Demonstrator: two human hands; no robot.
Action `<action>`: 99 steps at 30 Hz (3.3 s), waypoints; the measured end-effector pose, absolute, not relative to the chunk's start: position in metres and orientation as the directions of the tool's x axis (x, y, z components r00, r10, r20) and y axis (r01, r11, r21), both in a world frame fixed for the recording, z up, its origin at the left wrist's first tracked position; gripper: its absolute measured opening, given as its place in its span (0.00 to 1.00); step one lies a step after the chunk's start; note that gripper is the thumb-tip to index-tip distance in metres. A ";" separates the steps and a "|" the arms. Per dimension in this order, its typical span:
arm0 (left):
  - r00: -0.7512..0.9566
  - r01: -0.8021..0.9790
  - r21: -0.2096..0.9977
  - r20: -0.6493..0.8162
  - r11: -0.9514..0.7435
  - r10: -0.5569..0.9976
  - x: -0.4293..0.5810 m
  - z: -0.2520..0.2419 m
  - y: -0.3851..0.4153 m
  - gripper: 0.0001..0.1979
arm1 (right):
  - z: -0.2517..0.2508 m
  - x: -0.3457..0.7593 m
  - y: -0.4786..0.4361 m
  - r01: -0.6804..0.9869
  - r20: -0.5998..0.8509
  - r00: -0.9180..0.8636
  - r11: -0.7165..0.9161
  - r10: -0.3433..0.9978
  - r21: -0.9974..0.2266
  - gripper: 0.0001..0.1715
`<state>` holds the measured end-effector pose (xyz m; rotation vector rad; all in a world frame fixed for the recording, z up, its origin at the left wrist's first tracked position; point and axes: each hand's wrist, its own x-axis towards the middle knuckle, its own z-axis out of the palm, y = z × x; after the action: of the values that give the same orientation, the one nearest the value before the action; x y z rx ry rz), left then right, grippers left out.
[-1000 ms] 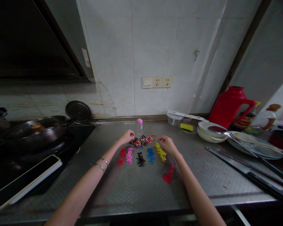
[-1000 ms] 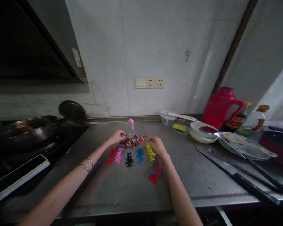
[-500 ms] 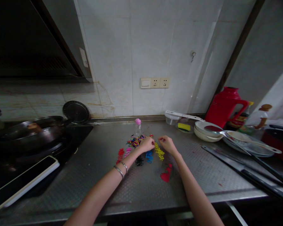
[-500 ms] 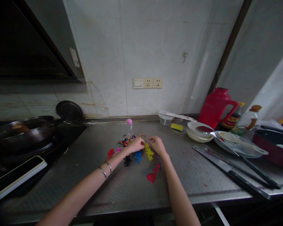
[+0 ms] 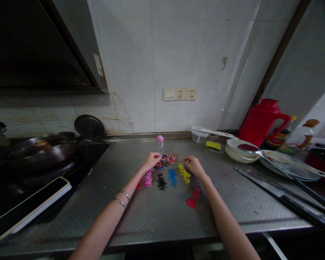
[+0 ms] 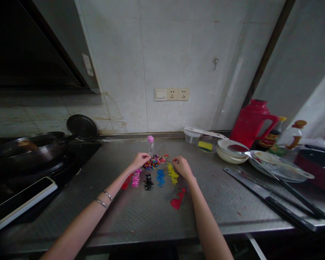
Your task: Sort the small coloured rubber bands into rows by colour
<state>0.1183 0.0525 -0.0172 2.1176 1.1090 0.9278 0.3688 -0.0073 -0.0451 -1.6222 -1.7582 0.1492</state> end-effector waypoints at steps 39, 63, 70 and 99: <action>0.141 0.482 0.803 0.324 -0.351 0.936 0.038 -0.061 0.074 0.13 | -0.028 0.321 0.008 0.900 0.254 -0.165 0.251 0.953 -0.356 0.15; 0.200 0.427 0.819 0.329 -0.384 0.923 0.038 -0.065 0.076 0.12 | -0.017 0.229 -0.022 0.624 0.393 -0.460 0.605 0.796 -0.495 0.16; 0.248 0.553 0.738 0.297 -0.387 0.922 0.042 -0.064 0.073 0.16 | -0.011 0.291 -0.019 0.710 0.393 -0.292 0.473 0.872 -0.521 0.14; 0.220 0.536 0.723 0.378 -0.435 0.899 0.063 -0.028 0.054 0.10 | -0.038 0.359 -0.025 0.746 0.384 -0.049 0.289 0.922 -0.600 0.16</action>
<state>0.0633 0.0545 -0.0277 2.0585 1.3234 1.0992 0.3594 -0.0247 -0.0379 -1.5002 -1.8349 0.3084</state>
